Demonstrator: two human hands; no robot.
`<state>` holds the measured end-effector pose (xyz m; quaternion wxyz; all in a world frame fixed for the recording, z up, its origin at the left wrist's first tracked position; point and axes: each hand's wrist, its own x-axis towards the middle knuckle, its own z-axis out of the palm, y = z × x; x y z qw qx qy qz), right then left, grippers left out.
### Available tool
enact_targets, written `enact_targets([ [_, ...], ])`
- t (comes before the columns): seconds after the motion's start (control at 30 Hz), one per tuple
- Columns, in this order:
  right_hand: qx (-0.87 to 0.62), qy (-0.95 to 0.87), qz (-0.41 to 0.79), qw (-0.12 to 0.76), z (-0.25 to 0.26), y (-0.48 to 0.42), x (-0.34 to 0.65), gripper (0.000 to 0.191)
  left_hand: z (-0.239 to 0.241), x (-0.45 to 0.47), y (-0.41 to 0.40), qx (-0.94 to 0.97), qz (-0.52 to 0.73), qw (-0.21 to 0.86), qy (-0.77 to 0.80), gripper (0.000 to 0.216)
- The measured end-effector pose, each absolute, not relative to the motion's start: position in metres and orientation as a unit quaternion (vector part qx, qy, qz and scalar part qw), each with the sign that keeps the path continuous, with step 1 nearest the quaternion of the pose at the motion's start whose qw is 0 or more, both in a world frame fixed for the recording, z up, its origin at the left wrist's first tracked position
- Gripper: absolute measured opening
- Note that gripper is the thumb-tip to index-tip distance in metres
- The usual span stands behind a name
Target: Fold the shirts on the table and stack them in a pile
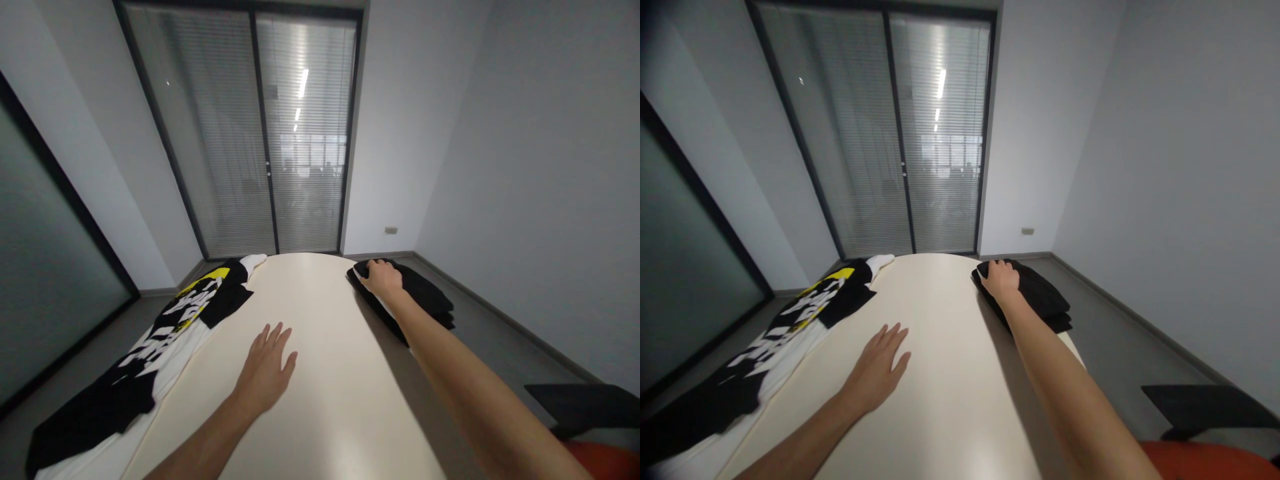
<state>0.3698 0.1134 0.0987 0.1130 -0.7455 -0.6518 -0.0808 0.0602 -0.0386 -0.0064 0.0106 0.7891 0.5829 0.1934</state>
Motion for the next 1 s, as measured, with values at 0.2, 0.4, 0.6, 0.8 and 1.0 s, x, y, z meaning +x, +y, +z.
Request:
enact_targets([
  [0.2,-0.76,-0.623,-0.065,0.176,0.095,0.124,0.37,0.037,-0.004,0.059,-0.038,0.788,0.189,0.007,0.586,0.051],
  [0.4,-0.693,-0.704,-0.085,0.128,0.074,0.112,0.378,0.057,-0.004,0.058,-0.04,0.789,0.189,0.017,0.584,0.05],
  [0.6,-0.725,-0.678,-0.045,0.113,0.065,0.096,0.384,0.079,-0.006,0.058,-0.042,0.786,0.196,0.018,0.587,0.049],
  [0.8,-0.762,-0.639,0.038,0.101,0.071,0.082,0.391,0.083,-0.004,0.056,-0.045,0.785,0.199,0.025,0.587,0.049],
  [1.0,-0.698,-0.68,-0.088,0.205,0.089,0.059,0.349,0.059,0.002,0.056,-0.047,0.785,0.201,0.025,0.586,0.049],
])
